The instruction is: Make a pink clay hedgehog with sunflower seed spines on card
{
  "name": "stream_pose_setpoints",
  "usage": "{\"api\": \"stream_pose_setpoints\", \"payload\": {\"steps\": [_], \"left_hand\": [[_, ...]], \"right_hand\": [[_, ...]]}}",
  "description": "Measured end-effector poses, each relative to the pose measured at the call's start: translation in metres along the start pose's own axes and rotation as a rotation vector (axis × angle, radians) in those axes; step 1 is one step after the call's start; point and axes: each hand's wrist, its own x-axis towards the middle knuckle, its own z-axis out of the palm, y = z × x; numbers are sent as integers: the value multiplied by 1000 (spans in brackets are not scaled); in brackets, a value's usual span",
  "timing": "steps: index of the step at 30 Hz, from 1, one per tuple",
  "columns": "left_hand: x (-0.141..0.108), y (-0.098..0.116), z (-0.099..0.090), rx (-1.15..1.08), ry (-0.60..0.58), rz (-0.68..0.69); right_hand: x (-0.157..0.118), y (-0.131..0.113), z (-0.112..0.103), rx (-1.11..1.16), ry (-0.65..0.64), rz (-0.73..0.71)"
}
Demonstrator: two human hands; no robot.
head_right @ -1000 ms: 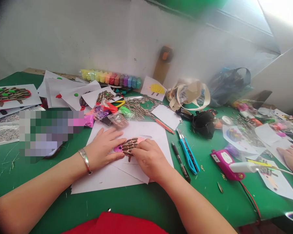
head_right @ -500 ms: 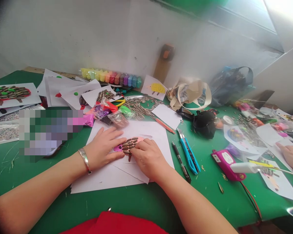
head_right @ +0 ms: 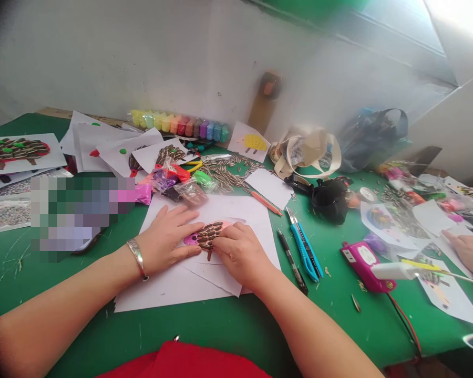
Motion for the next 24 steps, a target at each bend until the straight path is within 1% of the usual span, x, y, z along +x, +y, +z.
{"api": "stream_pose_setpoints", "payload": {"steps": [8,14,18,24], "left_hand": [[0,0,0,6,0,6],[1,0,0,-6,15,16],[0,-1,1,-24,30,13],[1,3,1,-43,43,-30]], "right_hand": [[1,-4,1,-6,-10,20],[-5,-3,-3,-34,23,49],[-6,-2,-1,-65,5,49],[-4,-3,2,-107,-3,26]]}}
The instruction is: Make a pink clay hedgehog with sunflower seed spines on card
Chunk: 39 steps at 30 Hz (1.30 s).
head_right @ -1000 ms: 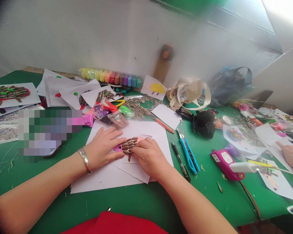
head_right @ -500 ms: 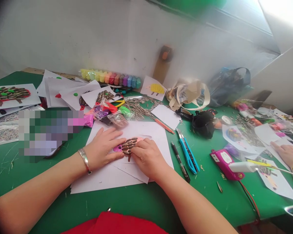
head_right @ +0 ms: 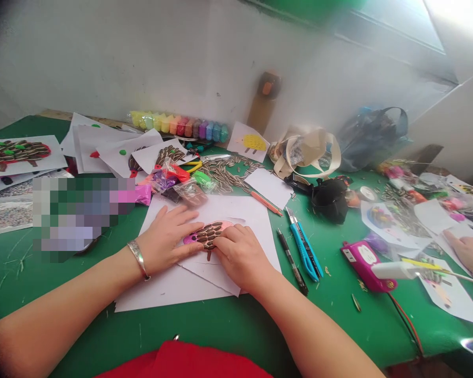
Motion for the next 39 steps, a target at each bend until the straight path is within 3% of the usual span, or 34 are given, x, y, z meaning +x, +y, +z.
{"api": "stream_pose_setpoints", "payload": {"steps": [8,15,27,39], "left_hand": [[1,4,3,15,-8,-43],[1,4,2,15,-30,-45],[1,12,1,56,-23,-84],[8,27,-3,104,-29,-151]], "right_hand": [[-2,-1,-3,41,3,25],[0,-8,-12,103,-79,180],[9,-11,-11,72,-78,345],[12,-9,-9,24,-123,324]]}}
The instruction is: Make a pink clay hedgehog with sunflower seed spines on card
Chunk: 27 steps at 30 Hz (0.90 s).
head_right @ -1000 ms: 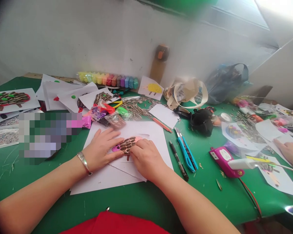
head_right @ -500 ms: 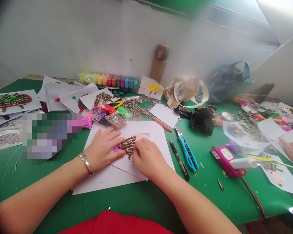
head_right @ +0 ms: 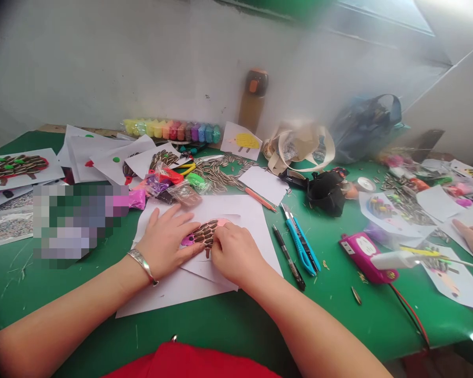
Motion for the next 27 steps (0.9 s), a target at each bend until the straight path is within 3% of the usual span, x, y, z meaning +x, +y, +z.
{"api": "stream_pose_setpoints", "payload": {"steps": [7,18,27], "left_hand": [[3,3,-3,-1,-36,-25],[-1,-1,6,-79,-48,-57],[-3,-3,11,-54,-9,-55]], "right_hand": [[1,3,-2,45,-51,-6],[-6,12,-1,260,-24,-5],[-7,16,0,312,-3,-226]]}}
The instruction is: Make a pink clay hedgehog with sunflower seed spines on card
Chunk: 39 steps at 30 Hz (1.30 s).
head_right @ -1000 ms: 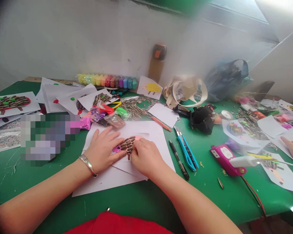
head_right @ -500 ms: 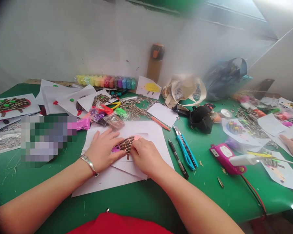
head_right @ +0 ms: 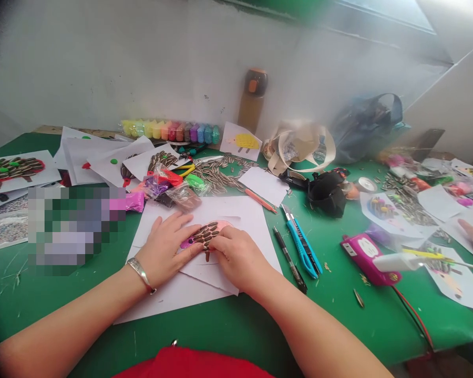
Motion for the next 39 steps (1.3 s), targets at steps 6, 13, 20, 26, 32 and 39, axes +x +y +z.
{"api": "stream_pose_setpoints", "payload": {"steps": [6,13,20,26,32,39], "left_hand": [[-1,1,2,17,42,13],[-2,1,3,28,48,21],[0,2,2,34,42,11],[-1,4,0,47,45,7],[-2,5,1,50,57,19],[-3,5,2,55,49,12]], "right_hand": [[2,1,3,-70,12,-29],[4,4,6,-181,4,-85],[5,7,12,-204,36,-132],[6,4,3,-48,22,-100],[2,3,-1,3,13,-19],[7,-1,13,-166,47,-5]]}}
